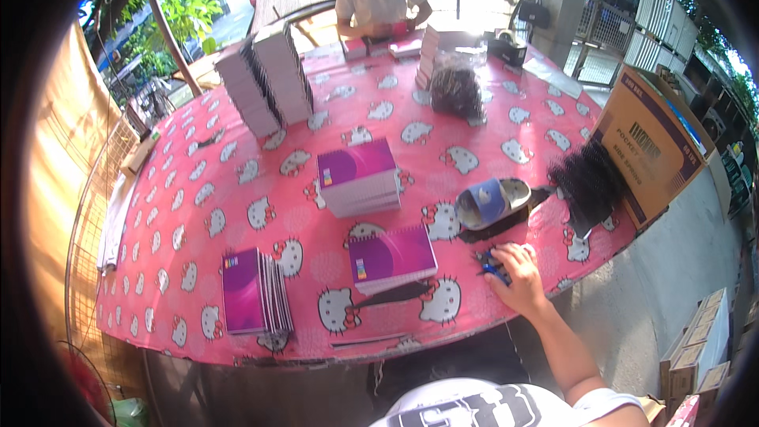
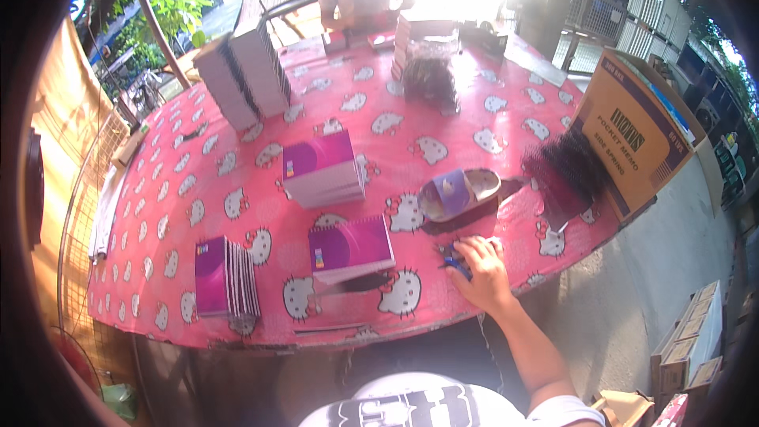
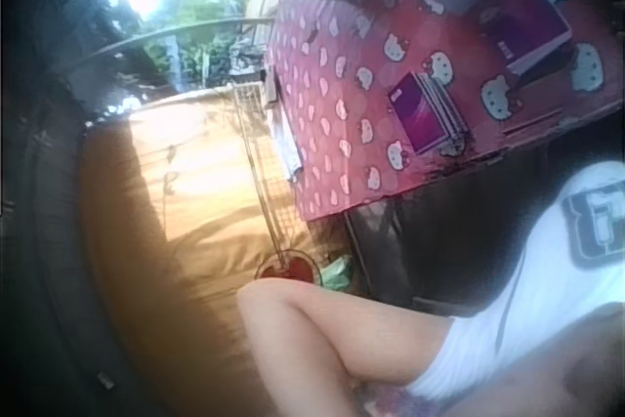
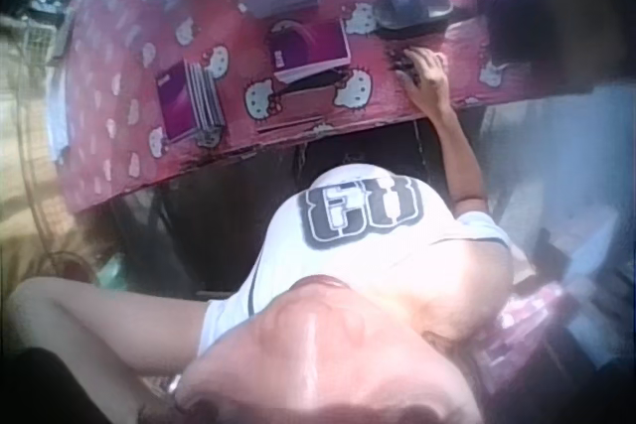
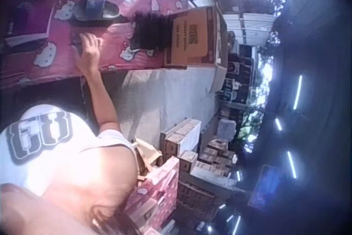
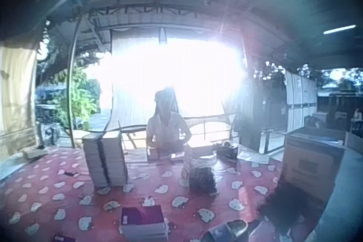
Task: The person assembles small purple notebooks by inserting a spiral binding wire into pre-punched holes and using pliers to trim and secure the ends, repeating this process for multiple notebooks.
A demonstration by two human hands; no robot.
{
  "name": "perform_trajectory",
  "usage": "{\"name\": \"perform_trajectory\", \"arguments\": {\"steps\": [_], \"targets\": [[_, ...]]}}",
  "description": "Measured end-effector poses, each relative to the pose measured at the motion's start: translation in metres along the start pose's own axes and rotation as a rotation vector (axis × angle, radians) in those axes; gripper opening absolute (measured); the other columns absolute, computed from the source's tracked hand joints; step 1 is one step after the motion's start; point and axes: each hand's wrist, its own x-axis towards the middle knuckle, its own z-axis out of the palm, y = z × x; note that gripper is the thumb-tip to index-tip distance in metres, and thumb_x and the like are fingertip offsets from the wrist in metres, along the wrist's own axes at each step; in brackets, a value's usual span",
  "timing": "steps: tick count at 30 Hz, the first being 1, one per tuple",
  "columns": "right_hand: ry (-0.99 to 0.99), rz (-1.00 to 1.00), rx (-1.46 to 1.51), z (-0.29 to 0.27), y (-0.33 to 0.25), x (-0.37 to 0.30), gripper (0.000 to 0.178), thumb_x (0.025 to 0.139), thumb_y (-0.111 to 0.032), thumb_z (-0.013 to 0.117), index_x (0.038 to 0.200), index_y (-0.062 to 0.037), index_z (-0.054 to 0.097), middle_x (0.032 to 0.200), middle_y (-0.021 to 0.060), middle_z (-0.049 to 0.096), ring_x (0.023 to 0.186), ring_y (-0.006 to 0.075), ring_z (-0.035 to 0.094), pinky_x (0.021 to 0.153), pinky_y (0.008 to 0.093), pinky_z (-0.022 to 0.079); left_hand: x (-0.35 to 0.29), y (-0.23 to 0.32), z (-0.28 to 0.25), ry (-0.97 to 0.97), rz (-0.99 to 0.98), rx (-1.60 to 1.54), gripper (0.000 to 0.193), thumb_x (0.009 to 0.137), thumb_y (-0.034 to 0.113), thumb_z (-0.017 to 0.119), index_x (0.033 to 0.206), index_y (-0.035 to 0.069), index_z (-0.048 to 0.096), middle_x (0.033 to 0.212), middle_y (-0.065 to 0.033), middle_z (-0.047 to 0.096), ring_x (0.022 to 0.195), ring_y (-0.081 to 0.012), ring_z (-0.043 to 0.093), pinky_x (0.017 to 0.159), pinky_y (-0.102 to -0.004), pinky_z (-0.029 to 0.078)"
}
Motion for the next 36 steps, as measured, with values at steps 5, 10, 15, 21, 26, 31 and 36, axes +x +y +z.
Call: {"name": "perform_trajectory", "arguments": {"steps": [5,10,15,21,26,31,36], "targets": [[0.007,-0.037,-0.032,-0.002,-0.001,-0.003,0.049,0.07,-0.023,0.076,0.112,-0.0028,0.061,0.114,0.0145,0.061,0.112,0.032,0.055,0.1,0.0465,0.035,-0.004,0.002,-0.004,0.054,0.012,-0.024,0.031,0.091,0.011,0.059,0.121,0.004,0.06,0.118,-0.0144,0.061,0.107,-0.0246,0.058,0.089,-0.0346,0.047],[-0.054,-0.003,-0.075,-0.005,-0.002,-0.001,0.052,0.072,-0.027,0.076,0.115,-0.0033,0.06,0.118,0.0144,0.06,0.113,0.0315,0.055,0.103,0.0493,0.033,-0.004,0.009,-0.019,0.194,0.069,-0.048,0.031,0.09,0.01,0.06,0.12,0.003,0.059,0.12,-0.015,0.061,0.109,-0.0259,0.058,0.09,-0.0353,0.047],[0.161,-0.042,0.017,-0.021,0.0,0.013,0.048,0.074,-0.028,0.076,0.113,-0.0036,0.061,0.119,0.0134,0.06,0.112,0.0319,0.055,0.102,0.0549,0.033,-0.02,0.049,-0.072,0.45,0.205,-0.128,0.031,0.09,0.01,0.06,0.12,0.002,0.059,0.121,-0.0157,0.06,0.11,-0.0272,0.058,0.091,-0.036,0.046],[0.337,0.212,-0.281,-0.048,0.105,0.066,0.026,0.074,-0.016,0.075,0.097,-0.0093,0.065,0.111,0.0099,0.061,0.107,0.0287,0.056,0.089,0.0411,0.046,-0.023,0.119,-0.106,0.568,0.457,-0.159,0.031,0.089,0.009,0.061,0.119,0.002,0.059,0.122,-0.0165,0.06,0.112,-0.0288,0.058,0.093,-0.0367,0.046],[0.093,0.47,-0.553,-0.051,0.167,0.105,0.027,0.078,-0.025,0.073,0.098,-0.0089,0.065,0.106,0.0116,0.061,0.103,0.03,0.059,0.086,0.043,0.05,-0.011,0.128,-0.088,0.462,0.507,-0.231,0.031,0.089,0.009,0.061,0.119,0.001,0.059,0.123,-0.0172,0.059,0.113,-0.0301,0.058,0.094,-0.0374,0.046],[-0.02,0.563,-0.541,-0.067,0.187,0.115,0.02,0.087,-0.022,0.063,0.099,-0.0053,0.064,0.105,0.0175,0.06,0.099,0.035,0.063,0.084,0.0467,0.052,0.025,0.076,-0.002,-0.006,0.191,-0.106,0.034,0.088,0.012,0.062,0.12,0.002,0.059,0.123,-0.0181,0.058,0.108,-0.0324,0.059,0.09,-0.0387,0.047],[-0.004,0.447,-0.689,-0.067,0.199,0.124,0.017,0.086,-0.021,0.062,0.093,-0.006,0.066,0.104,0.0175,0.061,0.098,0.0335,0.063,0.082,0.0453,0.052,0.037,0.03,0.038,-0.205,-0.078,0.001,0.028,0.083,0.014,0.068,0.107,-0.002,0.065,0.105,-0.0167,0.065,0.093,-0.0302,0.063,0.082,-0.0367,0.049]]}}
